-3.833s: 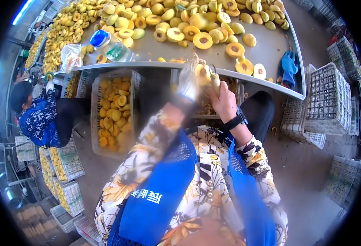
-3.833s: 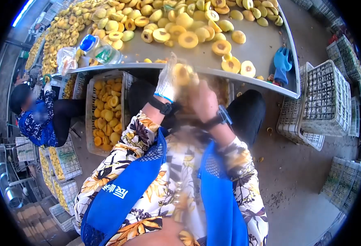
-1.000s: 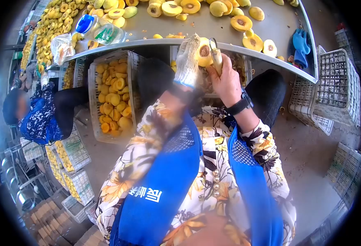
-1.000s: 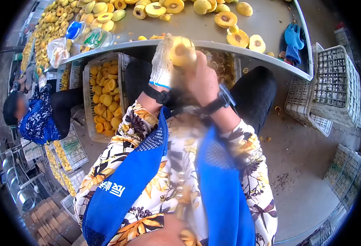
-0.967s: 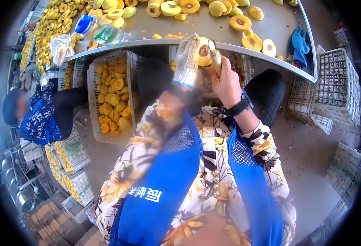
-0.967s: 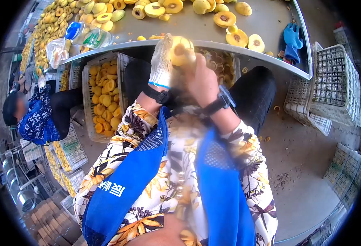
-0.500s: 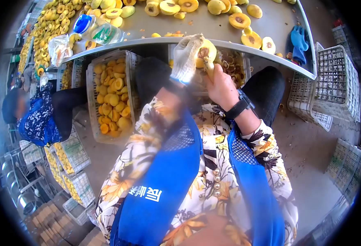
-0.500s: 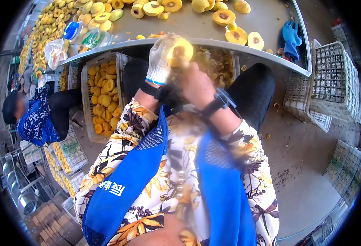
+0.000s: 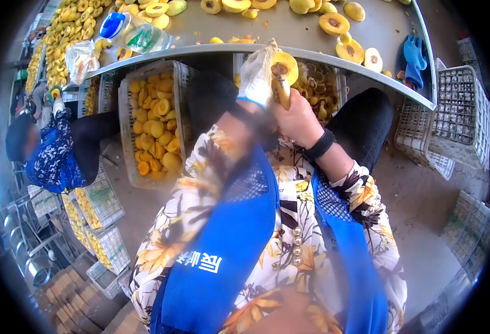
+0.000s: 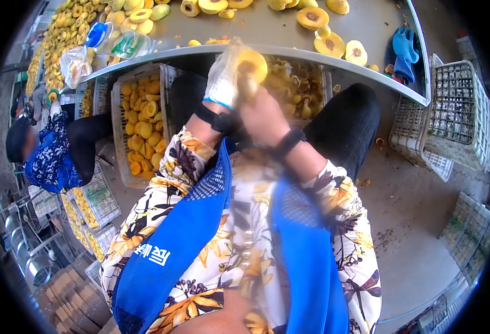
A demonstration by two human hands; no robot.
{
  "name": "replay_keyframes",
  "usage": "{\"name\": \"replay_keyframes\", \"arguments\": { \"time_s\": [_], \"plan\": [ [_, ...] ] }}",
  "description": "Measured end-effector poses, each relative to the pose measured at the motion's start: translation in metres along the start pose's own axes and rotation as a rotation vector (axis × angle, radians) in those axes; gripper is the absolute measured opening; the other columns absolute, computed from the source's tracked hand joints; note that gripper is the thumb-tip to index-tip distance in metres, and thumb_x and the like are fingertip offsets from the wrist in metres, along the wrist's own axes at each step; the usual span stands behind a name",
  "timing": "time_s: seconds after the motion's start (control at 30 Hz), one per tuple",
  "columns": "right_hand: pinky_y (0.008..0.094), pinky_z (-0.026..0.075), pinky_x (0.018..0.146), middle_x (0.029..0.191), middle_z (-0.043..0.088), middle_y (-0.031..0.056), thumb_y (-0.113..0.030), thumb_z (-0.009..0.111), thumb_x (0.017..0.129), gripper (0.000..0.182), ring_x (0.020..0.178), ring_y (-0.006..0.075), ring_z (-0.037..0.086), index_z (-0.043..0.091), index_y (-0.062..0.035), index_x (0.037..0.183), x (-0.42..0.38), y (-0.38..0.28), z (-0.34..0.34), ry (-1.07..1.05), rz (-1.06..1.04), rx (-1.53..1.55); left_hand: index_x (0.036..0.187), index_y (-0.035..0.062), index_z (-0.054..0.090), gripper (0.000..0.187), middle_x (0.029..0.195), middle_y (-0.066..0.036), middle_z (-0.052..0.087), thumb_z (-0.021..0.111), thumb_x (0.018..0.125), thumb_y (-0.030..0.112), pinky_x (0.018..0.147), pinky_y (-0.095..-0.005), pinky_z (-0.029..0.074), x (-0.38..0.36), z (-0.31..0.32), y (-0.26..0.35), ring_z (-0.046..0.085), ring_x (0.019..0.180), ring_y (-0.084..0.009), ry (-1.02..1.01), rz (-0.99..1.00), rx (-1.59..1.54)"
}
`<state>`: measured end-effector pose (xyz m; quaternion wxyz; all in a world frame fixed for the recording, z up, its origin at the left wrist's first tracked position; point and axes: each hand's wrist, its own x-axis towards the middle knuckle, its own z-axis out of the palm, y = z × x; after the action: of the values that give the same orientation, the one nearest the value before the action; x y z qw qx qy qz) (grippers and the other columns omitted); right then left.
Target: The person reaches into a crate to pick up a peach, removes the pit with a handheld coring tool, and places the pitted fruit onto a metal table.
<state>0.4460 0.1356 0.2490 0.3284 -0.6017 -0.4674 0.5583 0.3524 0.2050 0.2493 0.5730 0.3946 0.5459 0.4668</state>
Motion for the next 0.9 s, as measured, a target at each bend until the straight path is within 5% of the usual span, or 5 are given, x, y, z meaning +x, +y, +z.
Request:
{"name": "replay_keyframes", "arguments": {
  "time_s": [0.27, 0.6, 0.77, 0.83, 0.9],
  "plan": [
    [0.0235, 0.033, 0.031, 0.059, 0.047, 0.0038, -0.011, 0.048, 0.082, 0.012, 0.033, 0.0102, 0.04, 0.043, -0.0037, 0.091, -0.011, -0.017, -0.007, -0.177, 0.189, 0.283, 0.097, 0.0036, 0.059, 0.026, 0.086, -0.003, 0.061, 0.056, 0.086, 0.026, 0.06, -0.0227, 0.046, 0.02, -0.013, -0.018, 0.056, 0.07, -0.0102, -0.195, 0.353, 0.199],
    [0.0198, 0.024, 0.031, 0.056, 0.038, -0.0015, -0.006, 0.048, 0.085, 0.01, 0.033, 0.0044, 0.027, 0.044, -0.0091, 0.094, -0.005, 0.0, -0.018, -0.596, 0.281, 0.973, 0.082, 0.012, 0.054, 0.035, 0.069, -0.003, 0.054, 0.054, 0.082, 0.047, 0.048, -0.0306, 0.045, 0.014, -0.002, -0.002, 0.052, 0.058, -0.0182, -0.228, -0.547, -0.541],
    [0.0203, 0.025, 0.031, 0.056, 0.039, -0.0015, -0.012, 0.052, 0.084, 0.013, 0.033, 0.0053, 0.027, 0.044, -0.008, 0.094, 0.009, 0.014, -0.027, -0.488, 0.285, 0.825, 0.09, 0.0069, 0.059, 0.04, 0.068, -0.008, 0.059, 0.056, 0.08, 0.046, 0.058, -0.0306, 0.05, 0.034, -0.121, -0.009, 0.06, 0.067, -0.0221, -0.395, -0.298, -0.593],
    [0.0227, 0.031, 0.03, 0.055, 0.042, 0.0002, -0.014, 0.055, 0.081, 0.015, 0.033, 0.0071, 0.034, 0.045, -0.0053, 0.087, 0.006, 0.016, -0.024, -0.308, 0.34, 0.503, 0.09, 0.0122, 0.065, 0.048, 0.078, -0.012, 0.064, 0.051, 0.077, 0.057, 0.066, -0.041, 0.047, 0.04, -0.164, -0.019, 0.061, 0.069, -0.0282, 0.424, 0.25, 0.057],
    [0.0238, 0.033, 0.03, 0.055, 0.044, 0.0013, -0.014, 0.055, 0.079, 0.014, 0.034, 0.008, 0.038, 0.046, -0.0039, 0.082, 0.013, 0.037, -0.019, -0.246, 0.334, 0.225, 0.096, 0.0111, 0.065, 0.05, 0.092, -0.014, 0.064, 0.055, 0.074, 0.055, 0.076, -0.0385, 0.046, 0.024, -0.202, 0.02, 0.061, 0.085, -0.028, 0.494, 0.097, 1.169]
  ]
}}
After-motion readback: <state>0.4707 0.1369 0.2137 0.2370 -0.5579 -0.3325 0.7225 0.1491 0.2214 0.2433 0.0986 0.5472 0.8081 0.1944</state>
